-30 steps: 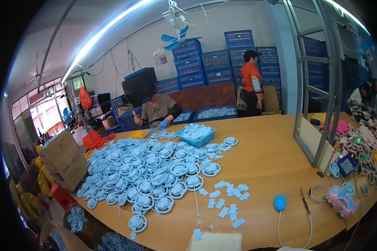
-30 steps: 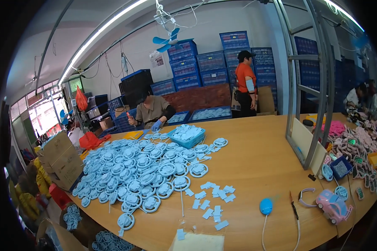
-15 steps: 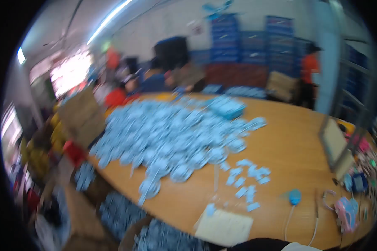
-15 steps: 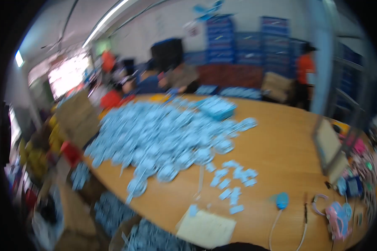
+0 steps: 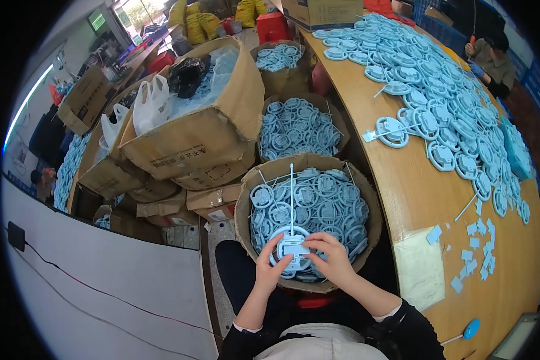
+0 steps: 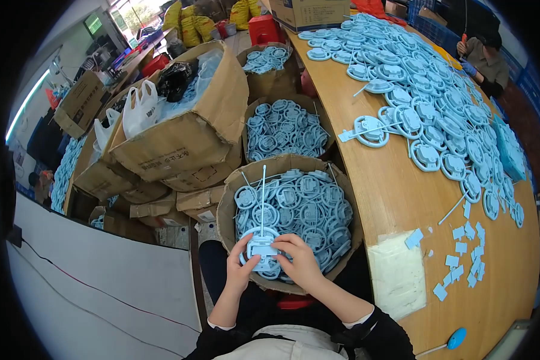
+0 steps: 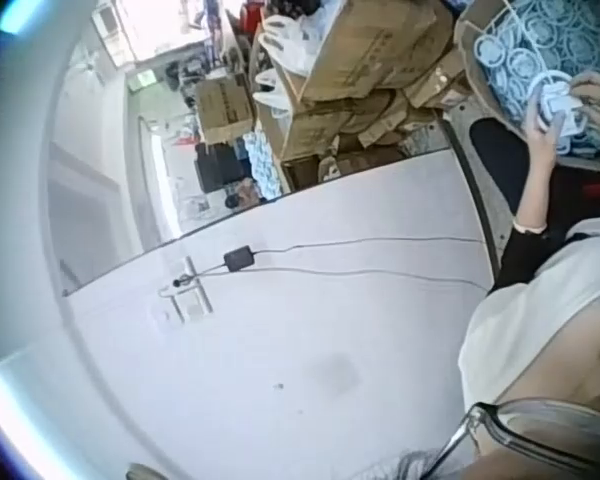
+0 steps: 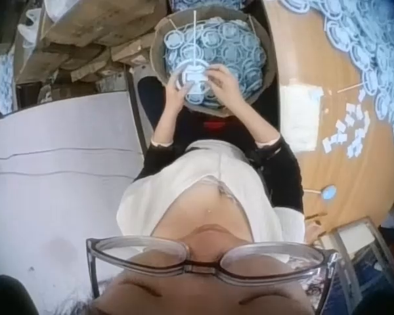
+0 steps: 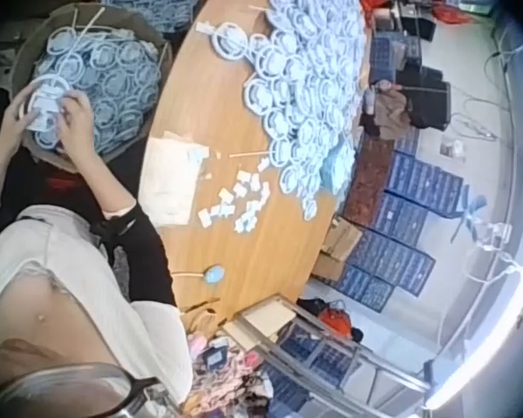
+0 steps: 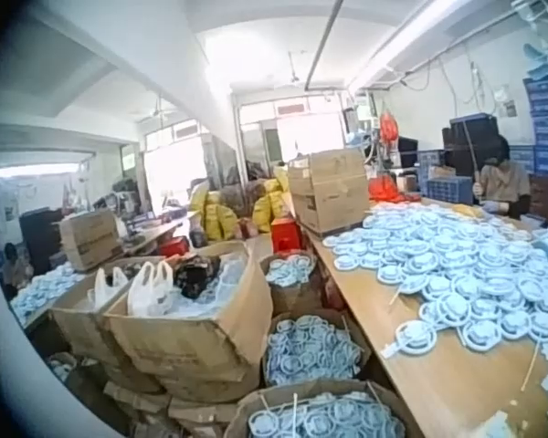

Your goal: Fitting together light blue circular plastic components and attaching a white rod to each.

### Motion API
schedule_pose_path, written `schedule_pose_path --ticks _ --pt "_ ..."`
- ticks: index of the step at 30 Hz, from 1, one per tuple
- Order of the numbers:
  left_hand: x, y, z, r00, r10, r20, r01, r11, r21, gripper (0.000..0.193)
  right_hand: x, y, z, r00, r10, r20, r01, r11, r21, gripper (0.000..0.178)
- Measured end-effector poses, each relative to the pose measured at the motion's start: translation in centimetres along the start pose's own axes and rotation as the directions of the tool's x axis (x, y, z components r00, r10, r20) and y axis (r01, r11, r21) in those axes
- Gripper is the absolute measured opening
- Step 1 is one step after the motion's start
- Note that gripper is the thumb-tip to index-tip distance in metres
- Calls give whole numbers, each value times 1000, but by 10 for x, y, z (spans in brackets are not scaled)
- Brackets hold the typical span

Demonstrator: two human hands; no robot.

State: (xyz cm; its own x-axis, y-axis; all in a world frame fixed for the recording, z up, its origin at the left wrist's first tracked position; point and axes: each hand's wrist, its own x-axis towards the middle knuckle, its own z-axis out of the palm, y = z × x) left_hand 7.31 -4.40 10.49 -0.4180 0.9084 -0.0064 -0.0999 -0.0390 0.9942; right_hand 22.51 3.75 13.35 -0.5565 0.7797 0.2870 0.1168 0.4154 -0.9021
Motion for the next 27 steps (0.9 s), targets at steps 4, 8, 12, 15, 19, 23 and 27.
schedule_pose_path --ticks 4,8,12,15,19,23,27 --pt "0 -9 -2 998 -3 58 -1 998 61 48 -2 -5 -7 995 -97 18 98 986 -133 24" --pt "1 -7 3 997 -17 79 18 1000 -16 47 -5 -7 -8 970 -240 -33 226 945 -236 22" --pt "0 -3 4 993 -10 115 22 994 -104 45 -4 -7 -8 951 -299 -75 281 941 -187 17" --pt "-1 1 4 990 -35 137 53 990 -131 45 -1 -5 -9 937 -346 -45 331 921 -206 19" --pt "-1 0 3 990 -18 142 39 989 -145 46 0 -8 -8 903 -427 -44 396 868 -299 21" --pt "-1 3 7 990 -13 140 40 980 -196 47 -1 -8 -10 902 -420 -96 375 876 -303 21" --pt "-3 7 9 990 -15 139 40 983 -181 47 -1 -9 -10 903 -421 -87 382 878 -289 21"
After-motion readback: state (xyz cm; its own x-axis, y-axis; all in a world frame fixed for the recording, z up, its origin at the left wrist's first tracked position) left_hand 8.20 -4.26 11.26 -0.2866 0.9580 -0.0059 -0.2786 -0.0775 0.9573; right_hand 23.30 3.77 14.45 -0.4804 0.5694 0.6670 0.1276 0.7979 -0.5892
